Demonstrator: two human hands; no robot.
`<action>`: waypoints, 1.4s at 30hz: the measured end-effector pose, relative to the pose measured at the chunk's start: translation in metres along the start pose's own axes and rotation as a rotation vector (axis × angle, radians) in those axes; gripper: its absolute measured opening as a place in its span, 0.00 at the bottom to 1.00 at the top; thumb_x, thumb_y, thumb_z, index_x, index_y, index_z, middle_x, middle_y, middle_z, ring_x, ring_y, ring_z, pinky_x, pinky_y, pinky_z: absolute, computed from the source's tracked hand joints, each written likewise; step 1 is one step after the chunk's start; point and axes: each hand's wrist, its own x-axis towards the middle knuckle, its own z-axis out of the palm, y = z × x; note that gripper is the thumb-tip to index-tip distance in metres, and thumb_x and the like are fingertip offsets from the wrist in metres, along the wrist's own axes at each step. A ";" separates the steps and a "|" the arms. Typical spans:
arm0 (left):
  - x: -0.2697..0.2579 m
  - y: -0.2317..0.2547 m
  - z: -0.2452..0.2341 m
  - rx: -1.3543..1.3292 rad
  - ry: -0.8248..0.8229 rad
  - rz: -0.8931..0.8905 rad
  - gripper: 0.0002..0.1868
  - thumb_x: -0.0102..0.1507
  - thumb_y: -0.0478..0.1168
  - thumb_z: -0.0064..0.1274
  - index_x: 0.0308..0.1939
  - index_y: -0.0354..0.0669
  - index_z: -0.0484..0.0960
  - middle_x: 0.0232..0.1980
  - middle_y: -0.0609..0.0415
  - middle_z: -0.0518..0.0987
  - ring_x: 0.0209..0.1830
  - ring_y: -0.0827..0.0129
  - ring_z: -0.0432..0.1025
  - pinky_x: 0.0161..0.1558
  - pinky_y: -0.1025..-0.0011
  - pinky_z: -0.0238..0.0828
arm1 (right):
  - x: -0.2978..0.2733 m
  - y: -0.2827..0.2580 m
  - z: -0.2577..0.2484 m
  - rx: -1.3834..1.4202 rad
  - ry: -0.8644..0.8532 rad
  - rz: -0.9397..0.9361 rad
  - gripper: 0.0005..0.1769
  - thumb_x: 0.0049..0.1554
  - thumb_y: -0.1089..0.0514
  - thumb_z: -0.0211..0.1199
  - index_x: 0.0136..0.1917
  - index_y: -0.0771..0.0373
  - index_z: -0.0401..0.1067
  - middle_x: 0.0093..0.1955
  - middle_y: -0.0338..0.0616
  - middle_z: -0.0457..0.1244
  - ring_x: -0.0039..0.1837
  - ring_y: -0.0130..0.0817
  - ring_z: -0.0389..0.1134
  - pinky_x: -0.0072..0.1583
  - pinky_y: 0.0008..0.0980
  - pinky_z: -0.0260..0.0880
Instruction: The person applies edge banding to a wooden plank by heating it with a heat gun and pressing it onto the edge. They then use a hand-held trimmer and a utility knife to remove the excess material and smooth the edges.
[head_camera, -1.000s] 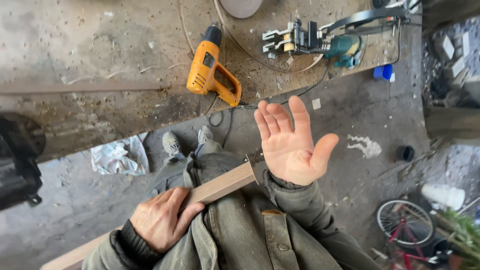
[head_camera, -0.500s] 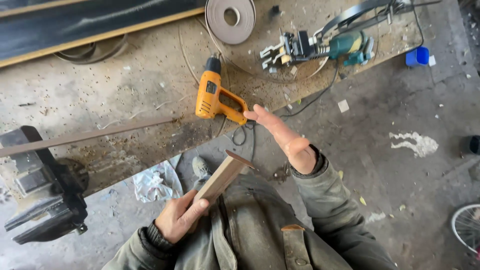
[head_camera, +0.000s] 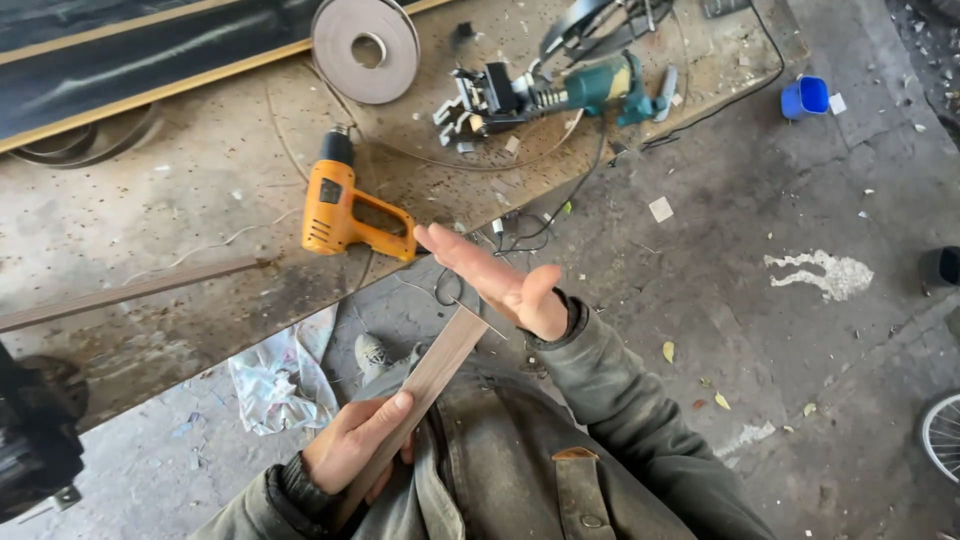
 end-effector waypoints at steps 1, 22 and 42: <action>0.003 -0.001 0.006 -0.002 0.011 -0.015 0.38 0.67 0.66 0.37 0.31 0.31 0.80 0.21 0.48 0.76 0.10 0.65 0.69 0.13 0.66 0.64 | -0.007 -0.009 0.000 -0.027 -0.016 0.004 0.68 0.54 0.11 0.24 0.87 0.65 0.34 0.91 0.53 0.34 0.92 0.43 0.32 0.89 0.46 0.27; 0.043 0.013 0.079 -0.116 0.080 -0.106 0.35 0.67 0.64 0.38 0.34 0.30 0.78 0.28 0.45 0.80 0.10 0.64 0.69 0.12 0.66 0.64 | -0.125 -0.001 -0.034 -0.219 0.066 0.042 0.66 0.58 0.13 0.21 0.85 0.70 0.37 0.89 0.55 0.39 0.91 0.45 0.36 0.87 0.44 0.34; 0.092 0.057 0.004 -0.023 -0.054 -0.090 0.35 0.67 0.64 0.37 0.31 0.31 0.79 0.17 0.49 0.74 0.09 0.64 0.66 0.13 0.65 0.62 | -0.083 -0.011 -0.049 -0.355 0.252 0.116 0.63 0.62 0.16 0.24 0.83 0.74 0.46 0.86 0.56 0.46 0.89 0.47 0.40 0.87 0.47 0.32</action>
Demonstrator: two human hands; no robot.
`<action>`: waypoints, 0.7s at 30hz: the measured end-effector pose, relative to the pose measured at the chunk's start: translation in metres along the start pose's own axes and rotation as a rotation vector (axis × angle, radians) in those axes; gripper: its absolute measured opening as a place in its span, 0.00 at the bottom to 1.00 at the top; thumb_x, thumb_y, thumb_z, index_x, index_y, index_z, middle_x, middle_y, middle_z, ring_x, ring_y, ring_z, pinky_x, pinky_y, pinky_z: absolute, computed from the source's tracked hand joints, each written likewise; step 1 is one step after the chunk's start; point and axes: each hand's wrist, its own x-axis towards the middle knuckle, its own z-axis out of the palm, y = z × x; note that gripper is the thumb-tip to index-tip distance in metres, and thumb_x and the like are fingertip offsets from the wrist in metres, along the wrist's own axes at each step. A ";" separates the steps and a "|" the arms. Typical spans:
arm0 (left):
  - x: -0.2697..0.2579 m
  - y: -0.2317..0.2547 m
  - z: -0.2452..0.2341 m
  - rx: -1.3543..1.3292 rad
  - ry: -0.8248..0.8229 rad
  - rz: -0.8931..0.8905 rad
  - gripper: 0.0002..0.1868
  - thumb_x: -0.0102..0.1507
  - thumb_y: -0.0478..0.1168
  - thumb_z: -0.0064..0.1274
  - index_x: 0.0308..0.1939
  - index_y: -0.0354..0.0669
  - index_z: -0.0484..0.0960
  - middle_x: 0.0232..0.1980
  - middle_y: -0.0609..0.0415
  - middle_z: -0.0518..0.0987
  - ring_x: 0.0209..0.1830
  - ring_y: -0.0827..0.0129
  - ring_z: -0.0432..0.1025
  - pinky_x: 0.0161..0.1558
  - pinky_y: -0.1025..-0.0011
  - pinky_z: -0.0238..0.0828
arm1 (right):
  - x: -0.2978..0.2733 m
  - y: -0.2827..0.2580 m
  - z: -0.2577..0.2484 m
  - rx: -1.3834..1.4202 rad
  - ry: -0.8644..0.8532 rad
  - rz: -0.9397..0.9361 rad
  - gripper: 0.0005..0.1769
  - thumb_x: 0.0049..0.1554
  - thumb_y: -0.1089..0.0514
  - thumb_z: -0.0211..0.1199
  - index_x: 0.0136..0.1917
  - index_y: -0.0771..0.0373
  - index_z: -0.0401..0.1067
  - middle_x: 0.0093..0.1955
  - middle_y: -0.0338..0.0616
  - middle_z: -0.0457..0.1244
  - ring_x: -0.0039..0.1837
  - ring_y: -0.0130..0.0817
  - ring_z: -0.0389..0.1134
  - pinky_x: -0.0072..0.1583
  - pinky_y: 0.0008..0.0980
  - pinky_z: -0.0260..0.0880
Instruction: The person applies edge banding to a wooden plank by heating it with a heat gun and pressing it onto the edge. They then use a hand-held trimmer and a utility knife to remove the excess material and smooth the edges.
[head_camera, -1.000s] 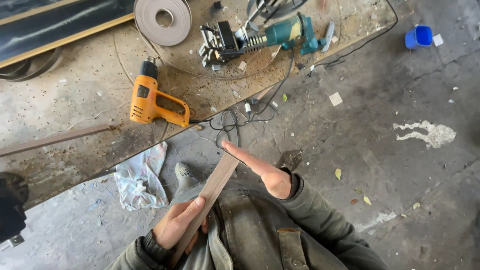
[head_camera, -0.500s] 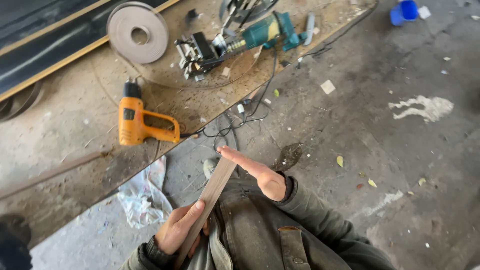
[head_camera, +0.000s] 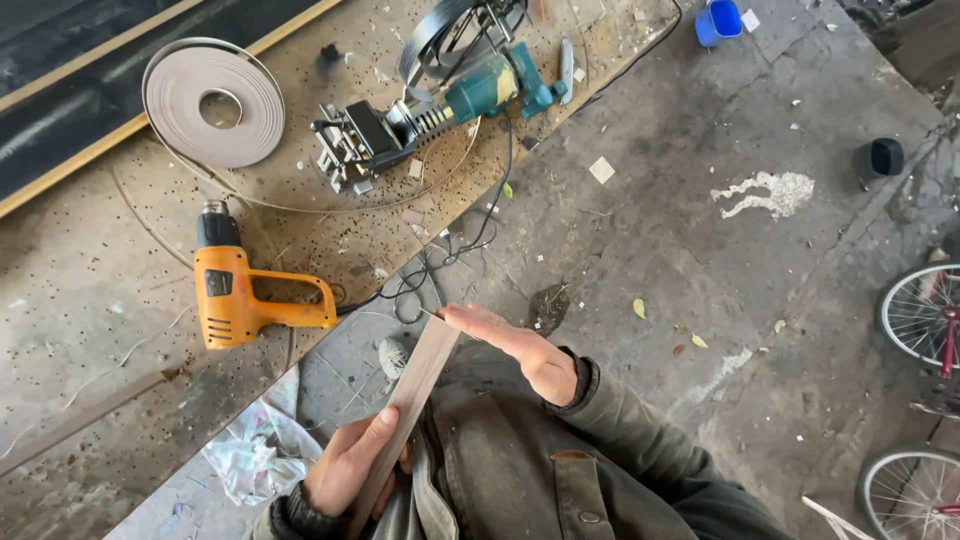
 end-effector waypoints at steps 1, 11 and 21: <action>0.000 0.004 -0.001 0.005 0.010 -0.014 0.36 0.67 0.64 0.36 0.31 0.31 0.79 0.16 0.48 0.74 0.08 0.64 0.66 0.13 0.66 0.61 | -0.001 0.002 -0.004 -0.014 0.006 0.003 0.63 0.62 0.16 0.23 0.82 0.74 0.48 0.86 0.56 0.48 0.89 0.48 0.41 0.87 0.47 0.32; 0.040 0.022 0.017 -0.071 0.196 0.045 0.34 0.67 0.62 0.37 0.33 0.33 0.82 0.14 0.49 0.72 0.08 0.66 0.65 0.14 0.68 0.57 | 0.026 0.094 -0.109 0.113 0.112 -0.084 0.50 0.68 0.25 0.35 0.76 0.75 0.60 0.79 0.57 0.56 0.83 0.48 0.52 0.83 0.49 0.46; 0.081 0.043 0.095 -0.303 0.620 0.049 0.35 0.68 0.62 0.37 0.40 0.34 0.88 0.26 0.51 0.83 0.19 0.71 0.71 0.24 0.72 0.63 | 0.096 0.424 -0.346 0.651 1.113 0.666 0.36 0.56 0.38 0.66 0.65 0.66 0.66 0.57 0.50 0.66 0.57 0.44 0.70 0.58 0.55 0.76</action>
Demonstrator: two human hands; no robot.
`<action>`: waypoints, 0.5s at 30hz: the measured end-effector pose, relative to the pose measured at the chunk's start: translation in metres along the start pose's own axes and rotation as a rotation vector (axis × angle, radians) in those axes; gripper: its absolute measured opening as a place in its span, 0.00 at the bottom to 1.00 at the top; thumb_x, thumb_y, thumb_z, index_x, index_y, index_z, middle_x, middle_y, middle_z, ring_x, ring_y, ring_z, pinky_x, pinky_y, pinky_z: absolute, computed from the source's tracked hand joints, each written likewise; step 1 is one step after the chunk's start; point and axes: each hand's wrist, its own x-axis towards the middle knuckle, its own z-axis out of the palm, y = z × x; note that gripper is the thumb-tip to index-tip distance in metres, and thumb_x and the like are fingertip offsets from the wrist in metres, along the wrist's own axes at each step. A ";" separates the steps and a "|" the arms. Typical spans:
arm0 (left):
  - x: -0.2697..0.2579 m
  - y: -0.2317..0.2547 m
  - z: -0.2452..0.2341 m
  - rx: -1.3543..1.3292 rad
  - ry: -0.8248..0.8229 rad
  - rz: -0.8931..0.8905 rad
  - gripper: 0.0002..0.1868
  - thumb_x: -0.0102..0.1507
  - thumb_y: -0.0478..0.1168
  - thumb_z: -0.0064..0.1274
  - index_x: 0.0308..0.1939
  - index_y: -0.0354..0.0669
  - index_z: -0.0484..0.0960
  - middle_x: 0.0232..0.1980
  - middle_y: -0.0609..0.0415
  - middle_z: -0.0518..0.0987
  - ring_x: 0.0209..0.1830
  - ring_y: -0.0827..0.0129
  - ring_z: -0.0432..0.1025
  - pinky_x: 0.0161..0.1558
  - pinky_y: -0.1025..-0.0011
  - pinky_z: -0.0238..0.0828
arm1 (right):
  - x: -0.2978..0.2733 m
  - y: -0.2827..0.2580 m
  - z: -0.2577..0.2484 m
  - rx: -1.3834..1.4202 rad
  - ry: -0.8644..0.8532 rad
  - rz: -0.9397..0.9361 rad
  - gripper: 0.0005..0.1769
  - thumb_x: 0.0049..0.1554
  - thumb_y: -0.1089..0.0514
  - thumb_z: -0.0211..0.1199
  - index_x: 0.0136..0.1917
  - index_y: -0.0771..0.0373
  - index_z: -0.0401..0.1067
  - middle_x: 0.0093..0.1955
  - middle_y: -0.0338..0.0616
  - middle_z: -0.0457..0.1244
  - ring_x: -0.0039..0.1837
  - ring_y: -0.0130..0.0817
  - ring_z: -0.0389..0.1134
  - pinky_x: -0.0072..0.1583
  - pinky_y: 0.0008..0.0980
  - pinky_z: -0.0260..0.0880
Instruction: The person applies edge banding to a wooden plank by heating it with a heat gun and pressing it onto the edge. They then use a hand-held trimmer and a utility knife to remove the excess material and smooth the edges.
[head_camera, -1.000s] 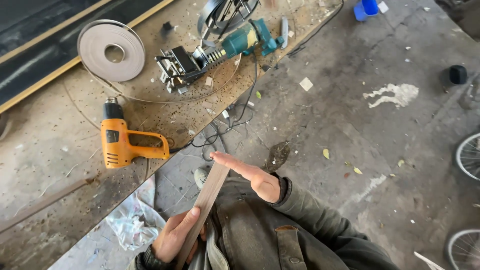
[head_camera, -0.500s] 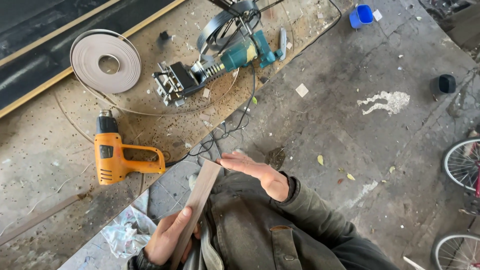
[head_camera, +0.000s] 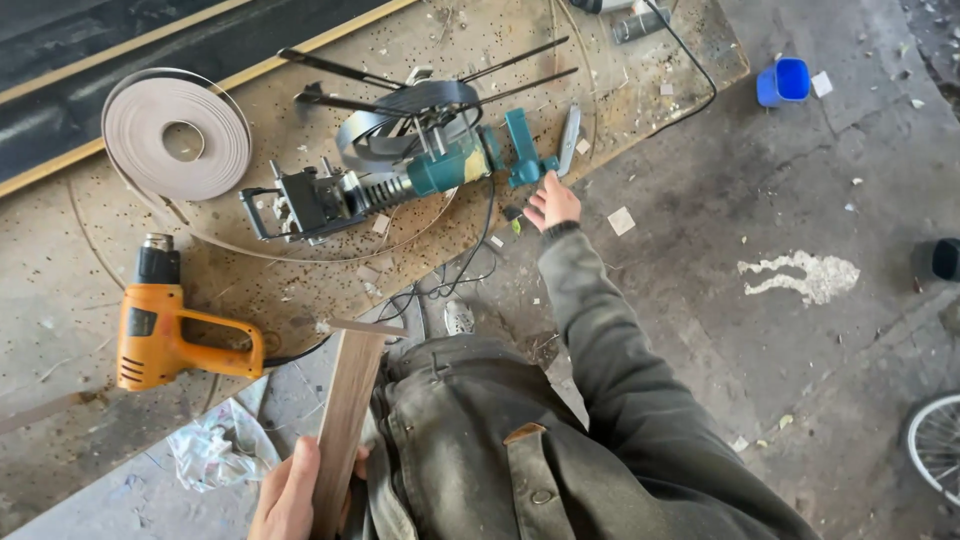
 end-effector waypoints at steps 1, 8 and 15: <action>-0.001 -0.002 0.007 -0.029 0.047 -0.008 0.36 0.69 0.62 0.37 0.40 0.34 0.89 0.28 0.51 0.85 0.21 0.71 0.72 0.26 0.72 0.64 | 0.027 -0.001 0.008 -0.024 0.062 0.033 0.38 0.55 0.36 0.68 0.65 0.66 0.66 0.55 0.50 0.64 0.54 0.44 0.69 0.56 0.57 0.78; -0.013 -0.017 0.061 -0.011 0.134 0.201 0.26 0.69 0.55 0.40 0.40 0.37 0.85 0.25 0.53 0.78 0.21 0.73 0.67 0.25 0.71 0.59 | 0.060 -0.014 0.037 -0.047 -0.013 0.259 0.34 0.50 0.33 0.72 0.59 0.57 0.68 0.49 0.53 0.64 0.43 0.50 0.67 0.51 0.58 0.78; -0.032 0.028 0.086 0.427 0.264 0.418 0.23 0.67 0.57 0.43 0.44 0.42 0.83 0.27 0.42 0.81 0.31 0.54 0.79 0.35 0.64 0.73 | 0.085 -0.013 0.001 0.144 -0.194 0.167 0.22 0.59 0.46 0.59 0.61 0.60 0.67 0.49 0.50 0.67 0.45 0.47 0.70 0.51 0.55 0.76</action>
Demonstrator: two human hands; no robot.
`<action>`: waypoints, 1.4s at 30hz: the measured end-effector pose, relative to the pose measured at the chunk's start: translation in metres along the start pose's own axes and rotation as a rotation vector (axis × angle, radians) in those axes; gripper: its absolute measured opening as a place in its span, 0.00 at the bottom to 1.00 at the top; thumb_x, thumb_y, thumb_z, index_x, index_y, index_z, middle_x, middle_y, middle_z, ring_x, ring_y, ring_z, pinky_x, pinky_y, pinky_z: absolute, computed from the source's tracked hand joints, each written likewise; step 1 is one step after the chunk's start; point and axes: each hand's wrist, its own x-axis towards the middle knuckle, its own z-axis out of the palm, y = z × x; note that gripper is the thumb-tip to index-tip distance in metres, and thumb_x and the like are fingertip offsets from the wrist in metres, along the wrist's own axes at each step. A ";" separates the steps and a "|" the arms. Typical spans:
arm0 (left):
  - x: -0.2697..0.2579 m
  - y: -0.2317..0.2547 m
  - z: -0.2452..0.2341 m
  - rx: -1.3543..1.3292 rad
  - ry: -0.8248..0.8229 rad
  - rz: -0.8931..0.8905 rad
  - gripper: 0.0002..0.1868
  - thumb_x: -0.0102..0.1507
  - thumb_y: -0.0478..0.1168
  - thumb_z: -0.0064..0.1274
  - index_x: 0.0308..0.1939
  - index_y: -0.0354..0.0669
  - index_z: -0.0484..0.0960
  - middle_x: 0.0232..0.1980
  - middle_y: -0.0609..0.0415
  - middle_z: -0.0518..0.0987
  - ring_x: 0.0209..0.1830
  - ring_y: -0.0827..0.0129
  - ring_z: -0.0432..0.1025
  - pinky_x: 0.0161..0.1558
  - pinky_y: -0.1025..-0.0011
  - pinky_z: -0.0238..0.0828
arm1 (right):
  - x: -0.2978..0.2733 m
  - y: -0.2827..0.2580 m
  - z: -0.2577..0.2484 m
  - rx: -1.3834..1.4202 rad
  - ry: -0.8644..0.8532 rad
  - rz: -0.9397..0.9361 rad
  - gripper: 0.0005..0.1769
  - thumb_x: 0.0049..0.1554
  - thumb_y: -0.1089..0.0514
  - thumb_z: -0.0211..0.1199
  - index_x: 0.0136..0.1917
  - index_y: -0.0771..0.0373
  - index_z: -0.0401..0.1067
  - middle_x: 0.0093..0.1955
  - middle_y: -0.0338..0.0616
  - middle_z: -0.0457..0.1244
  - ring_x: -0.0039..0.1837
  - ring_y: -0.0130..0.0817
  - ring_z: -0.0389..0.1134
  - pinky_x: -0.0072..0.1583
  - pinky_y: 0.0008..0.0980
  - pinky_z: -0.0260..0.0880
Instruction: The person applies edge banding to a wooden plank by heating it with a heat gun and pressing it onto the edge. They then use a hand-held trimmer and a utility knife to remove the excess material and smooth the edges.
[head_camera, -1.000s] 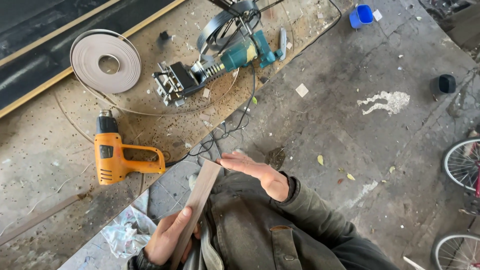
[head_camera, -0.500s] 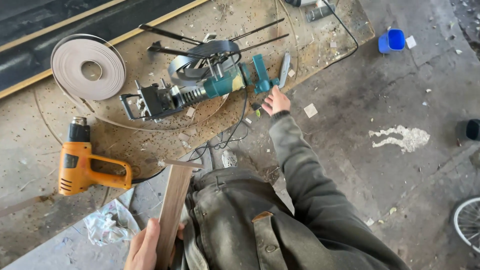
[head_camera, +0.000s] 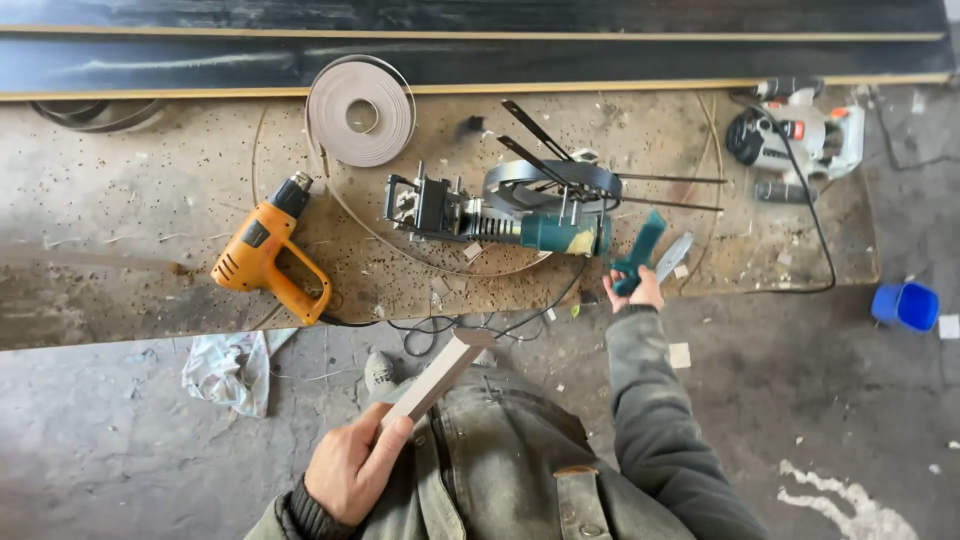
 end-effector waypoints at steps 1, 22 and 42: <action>0.001 0.003 -0.001 0.053 -0.012 -0.014 0.23 0.66 0.57 0.44 0.48 0.44 0.83 0.28 0.40 0.81 0.33 0.49 0.80 0.36 0.62 0.74 | -0.004 -0.001 -0.008 0.074 -0.036 -0.041 0.20 0.59 0.48 0.58 0.61 0.59 0.66 0.46 0.47 0.67 0.44 0.44 0.69 0.48 0.51 0.73; -0.003 -0.012 -0.072 0.317 -0.092 0.618 0.29 0.55 0.63 0.60 0.41 0.40 0.84 0.33 0.48 0.83 0.34 0.53 0.78 0.38 0.60 0.74 | -0.405 0.010 0.109 0.256 -0.964 0.174 0.42 0.68 0.40 0.58 0.86 0.64 0.54 0.68 0.72 0.61 0.69 0.69 0.66 0.67 0.62 0.70; -0.017 -0.009 -0.100 0.506 0.008 0.740 0.32 0.56 0.65 0.56 0.45 0.39 0.84 0.30 0.50 0.81 0.26 0.54 0.77 0.29 0.60 0.74 | -0.509 0.005 0.191 -0.546 -0.967 0.135 0.40 0.58 0.48 0.58 0.77 0.70 0.58 0.59 0.66 0.66 0.60 0.55 0.71 0.63 0.47 0.71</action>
